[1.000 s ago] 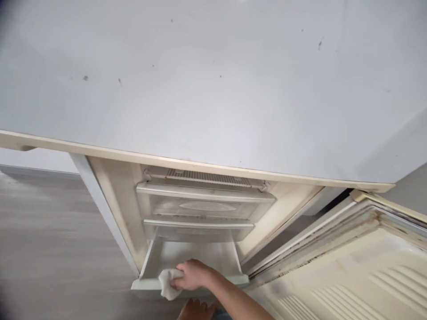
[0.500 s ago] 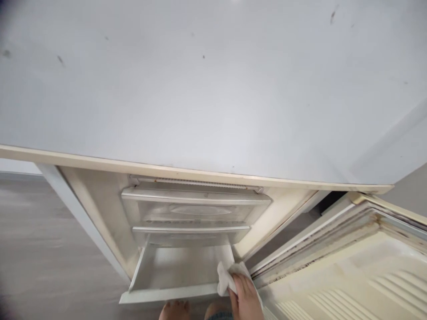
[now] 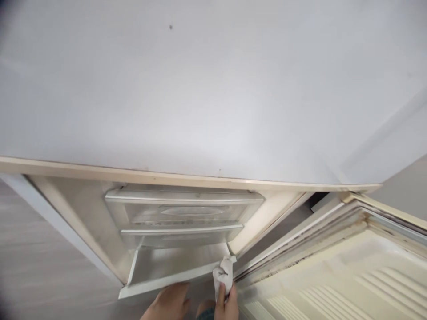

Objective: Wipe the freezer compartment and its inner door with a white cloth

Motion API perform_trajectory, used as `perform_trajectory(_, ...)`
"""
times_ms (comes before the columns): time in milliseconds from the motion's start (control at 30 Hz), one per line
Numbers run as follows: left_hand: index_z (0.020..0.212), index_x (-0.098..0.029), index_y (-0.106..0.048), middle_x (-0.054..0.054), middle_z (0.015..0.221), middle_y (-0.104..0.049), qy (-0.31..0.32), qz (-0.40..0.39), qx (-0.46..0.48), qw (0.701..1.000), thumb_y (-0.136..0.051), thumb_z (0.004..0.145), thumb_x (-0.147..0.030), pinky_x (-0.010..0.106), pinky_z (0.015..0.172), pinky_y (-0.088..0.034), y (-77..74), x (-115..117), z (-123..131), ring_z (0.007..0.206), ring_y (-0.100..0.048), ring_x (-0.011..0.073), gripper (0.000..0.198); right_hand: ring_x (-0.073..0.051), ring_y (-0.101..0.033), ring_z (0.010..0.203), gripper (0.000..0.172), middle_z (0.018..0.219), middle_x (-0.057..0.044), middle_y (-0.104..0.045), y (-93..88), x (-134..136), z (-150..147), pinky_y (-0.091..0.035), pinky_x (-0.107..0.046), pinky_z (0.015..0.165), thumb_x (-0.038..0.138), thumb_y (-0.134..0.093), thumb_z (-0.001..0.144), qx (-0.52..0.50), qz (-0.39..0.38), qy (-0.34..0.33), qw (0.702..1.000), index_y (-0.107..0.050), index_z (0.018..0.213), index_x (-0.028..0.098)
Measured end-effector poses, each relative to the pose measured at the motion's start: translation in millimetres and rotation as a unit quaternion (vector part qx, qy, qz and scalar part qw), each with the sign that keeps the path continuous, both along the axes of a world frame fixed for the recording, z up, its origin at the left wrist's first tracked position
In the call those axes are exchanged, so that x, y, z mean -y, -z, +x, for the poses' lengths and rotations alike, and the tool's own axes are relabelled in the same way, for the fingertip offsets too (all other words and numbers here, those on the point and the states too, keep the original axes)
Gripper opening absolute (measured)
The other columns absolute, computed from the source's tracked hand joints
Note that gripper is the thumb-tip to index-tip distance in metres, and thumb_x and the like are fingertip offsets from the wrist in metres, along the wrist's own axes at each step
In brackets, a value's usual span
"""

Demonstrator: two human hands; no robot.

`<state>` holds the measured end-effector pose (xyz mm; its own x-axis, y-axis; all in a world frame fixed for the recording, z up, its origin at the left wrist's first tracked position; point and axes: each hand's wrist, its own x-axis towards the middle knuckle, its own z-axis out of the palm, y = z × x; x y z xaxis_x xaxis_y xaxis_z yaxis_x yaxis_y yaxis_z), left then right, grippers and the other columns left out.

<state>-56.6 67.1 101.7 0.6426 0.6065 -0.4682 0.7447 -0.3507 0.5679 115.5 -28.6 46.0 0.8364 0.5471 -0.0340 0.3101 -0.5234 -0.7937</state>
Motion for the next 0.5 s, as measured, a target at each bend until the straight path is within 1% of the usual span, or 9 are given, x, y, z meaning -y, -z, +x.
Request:
perform_trajectory(67, 0.137, -0.021, -0.051, 0.012, 0.140, -0.059, 0.006, 0.006, 0.005, 1.000, -0.049, 0.080, -0.034, 0.039, 0.113, -0.040, -4.0, -3.6, 0.2, 0.132, -0.052, 0.0275, 0.058, -0.034, -0.068, 0.095, 0.092, 0.103, -0.020, -0.071, -3.4, -2.8, 1.5, -0.053, -0.037, 0.077, 0.091, -0.021, 0.074, -0.017, 0.001, 0.014, 1.000, -0.054, 0.115, 0.014)
perform_trajectory(133, 0.129, -0.018, -0.058, 0.014, 0.135, -0.063, 0.006, 0.015, -0.001, 1.000, -0.047, 0.081, -0.035, 0.041, 0.109, -0.044, -12.4, -8.7, -2.9, 0.127, -0.056, 0.0298, 0.052, -0.034, -0.068, 0.097, 0.093, 0.102, -0.020, -0.071, -3.3, -3.4, -0.3, -0.053, -0.037, 0.078, 0.091, -0.024, 0.073, -0.029, 0.003, 0.027, 0.999, -0.055, 0.114, 0.014)
perform_trajectory(233, 0.113, -0.013, -0.068, 0.020, 0.123, -0.069, -0.007, 0.034, -0.028, 0.999, -0.042, 0.084, -0.031, 0.047, 0.101, -0.050, -25.8, -19.0, -15.6, 0.118, -0.063, 0.0341, 0.043, -0.034, -0.066, 0.104, 0.088, 0.106, -0.019, -0.071, 3.3, -5.0, -9.0, -0.053, -0.036, 0.083, 0.089, -0.032, 0.073, -0.048, 0.043, 0.026, 0.998, -0.058, 0.113, 0.014)
perform_trajectory(300, 0.105, -0.012, -0.070, 0.022, 0.115, -0.072, -0.016, 0.042, -0.047, 0.998, -0.040, 0.085, -0.029, 0.049, 0.097, -0.051, -30.5, -25.1, -25.8, 0.114, -0.065, 0.0353, 0.040, -0.034, -0.064, 0.107, 0.082, 0.110, -0.018, -0.070, 8.9, -8.1, -15.2, -0.052, -0.038, 0.088, 0.084, -0.036, 0.076, -0.068, 0.076, 0.015, 0.995, -0.058, 0.114, 0.015)
perform_trajectory(400, 0.108, -0.014, -0.069, 0.020, 0.118, -0.071, -0.025, 0.055, -0.046, 0.997, -0.042, 0.085, -0.030, 0.048, 0.097, -0.051, -29.6, -30.0, -33.6, 0.116, -0.064, 0.0343, 0.039, -0.033, -0.063, 0.108, 0.070, 0.112, -0.017, -0.069, 11.2, -15.0, -18.8, -0.051, -0.040, 0.090, 0.077, -0.040, 0.079, -0.092, 0.094, -0.005, 0.991, -0.058, 0.109, 0.017)
perform_trajectory(500, 0.114, -0.015, -0.065, 0.018, 0.122, -0.069, -0.037, 0.077, -0.031, 0.996, -0.040, 0.085, -0.030, 0.046, 0.098, -0.050, -22.9, -32.5, -28.6, 0.116, -0.064, 0.0327, 0.041, -0.031, -0.062, 0.109, 0.059, 0.112, -0.014, -0.069, 3.7, -26.3, -17.5, -0.050, -0.039, 0.092, 0.069, -0.041, 0.082, -0.107, 0.092, -0.026, 0.990, -0.056, 0.108, 0.019)
